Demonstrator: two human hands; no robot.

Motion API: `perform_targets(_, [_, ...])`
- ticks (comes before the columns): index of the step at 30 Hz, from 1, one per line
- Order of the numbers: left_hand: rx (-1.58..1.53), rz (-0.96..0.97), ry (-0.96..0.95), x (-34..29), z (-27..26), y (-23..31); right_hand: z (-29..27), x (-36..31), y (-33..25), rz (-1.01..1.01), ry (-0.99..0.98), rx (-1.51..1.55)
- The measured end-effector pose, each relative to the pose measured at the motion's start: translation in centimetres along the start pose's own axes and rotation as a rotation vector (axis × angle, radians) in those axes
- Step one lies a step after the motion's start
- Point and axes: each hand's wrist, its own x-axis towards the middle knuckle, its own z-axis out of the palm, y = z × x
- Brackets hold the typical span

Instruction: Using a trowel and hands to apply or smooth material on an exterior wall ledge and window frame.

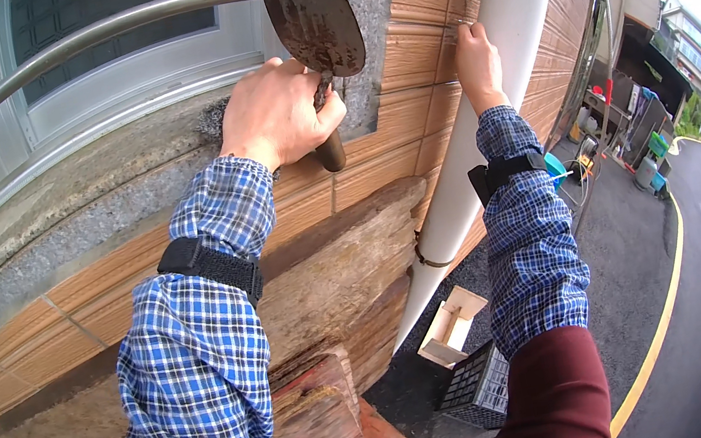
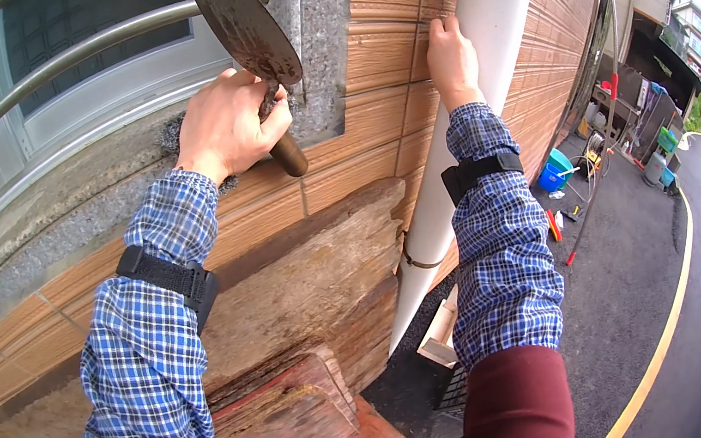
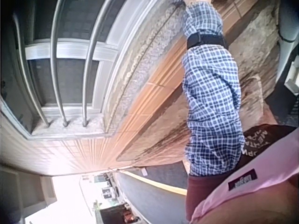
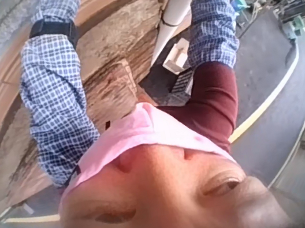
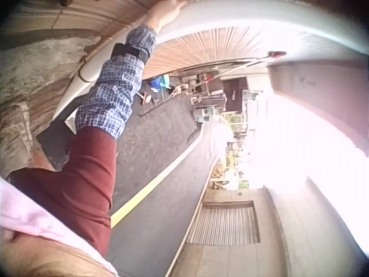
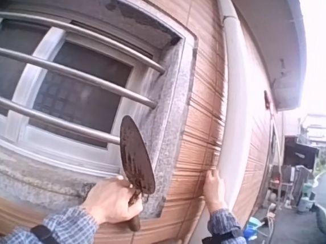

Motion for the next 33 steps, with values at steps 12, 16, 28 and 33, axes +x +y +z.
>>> perform_targets(12, [0.064,-0.016,-0.029,0.0,0.4,-0.3,0.3,1.3,-1.1,-0.037,-0.080,-0.293])
perform_targets(16, [0.064,-0.003,-0.004,0.0,0.5,-0.2,0.7,2.9,-1.2,-0.034,-0.184,-0.377])
perform_targets(28, [0.038,0.008,0.011,0.0,0.6,-0.2,0.6,2.1,-0.3,0.039,-0.119,-0.139])
perform_targets(33, [0.057,-0.002,-0.002,0.0,0.3,-0.3,-0.4,2.4,-0.3,0.095,0.240,0.255])
